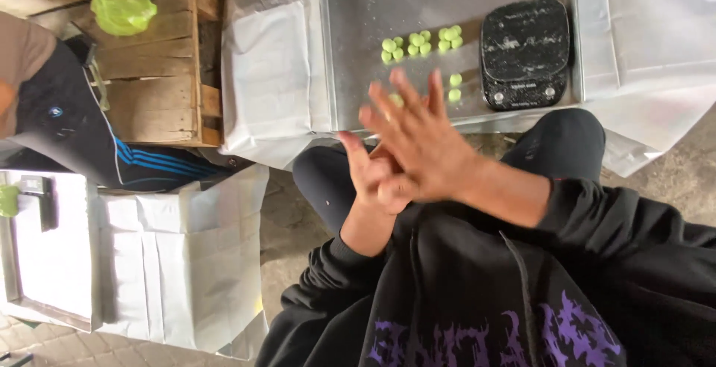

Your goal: The person is taking small pieces of green dough, rolling them into balls, and placing them on a metal tray.

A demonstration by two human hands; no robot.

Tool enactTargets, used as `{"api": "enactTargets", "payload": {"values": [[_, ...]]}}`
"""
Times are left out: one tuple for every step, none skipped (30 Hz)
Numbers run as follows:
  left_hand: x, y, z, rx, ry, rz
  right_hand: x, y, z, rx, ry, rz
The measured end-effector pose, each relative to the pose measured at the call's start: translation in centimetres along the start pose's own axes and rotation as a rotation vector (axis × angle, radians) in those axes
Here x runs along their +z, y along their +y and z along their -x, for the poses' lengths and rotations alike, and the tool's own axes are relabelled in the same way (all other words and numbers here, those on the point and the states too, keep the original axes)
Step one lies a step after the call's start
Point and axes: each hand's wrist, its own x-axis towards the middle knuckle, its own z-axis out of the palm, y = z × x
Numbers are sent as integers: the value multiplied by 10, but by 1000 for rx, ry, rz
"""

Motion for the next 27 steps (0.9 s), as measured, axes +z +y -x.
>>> {"api": "enactTargets", "payload": {"values": [[13, 14, -6, -2, -10, -14, 0, -11, -4, -39, 44, -5], [20, 18, -11, -9, -23, -21, -3, -26, -5, -41, 46, 6], [27, 23, -16, -16, -35, -29, -6, -40, -5, -66, 69, -76], [35, 27, -22, -15, -48, -36, -10, -52, -7, -98, 87, -161], [40, 30, -27, -14, -60, -43, -8, -40, -14, -107, 85, -154], [45, 34, -29, -10, -64, -52, -4, -30, -21, -94, 57, -110], [49, 37, -31, -5, -68, -61, -1, -20, -28, -82, 30, -66], [52, 37, -33, -8, -72, -64, -8, -12, -30, -83, 24, -63], [55, 35, -35, -10, -76, -67, -16, -4, -33, -114, 63, -60], [58, 36, -37, -11, -79, -75, -23, 3, -37, -147, 105, -59], [58, 35, -37, -12, -83, -82, -24, -12, -36, -150, 102, -59], [60, 36, -37, -7, -80, -95, -24, -28, -35, -122, 65, -85], [65, 39, -38, -3, -76, -107, -24, -43, -34, -94, 28, -112], [60, 29, -38, 1, -78, -105, -21, -42, -35, -97, 26, -111], [54, 19, -38, -81, -39, -161, -19, -39, -35, -140, 15, -73], [49, 9, -35, -169, 5, -214, -16, -40, -34, -176, 3, -37], [32, 5, -29, -171, 9, -211, -11, -13, -33, -172, 0, -39], [15, 2, -22, -102, -18, -26, -5, 12, -33, -137, -7, -28], [-2, -1, -15, -32, -46, 159, 1, 38, -33, -103, -15, -17], [2, 5, -17, -33, -45, 153, 1, 34, -20, -103, -9, -19], [7, 11, -20, -61, 9, 130, 1, 29, -8, -122, -51, -53], [12, 17, -23, -88, 62, 109, 0, 26, 5, -144, -93, -86], [34, 25, -32, -86, 62, 105, -3, 9, 1, -147, -89, -88], [56, 30, -38, -129, 145, 83, -9, -9, 1, -107, -18, -172], [78, 34, -45, -173, 228, 61, -15, -27, 1, -68, 55, -256], [69, 29, -46, -169, 222, 59, 1, -33, -8, -74, 56, -254], [60, 24, -47, -155, 219, 53, 16, -39, -16, 578, -1, 233]]}}
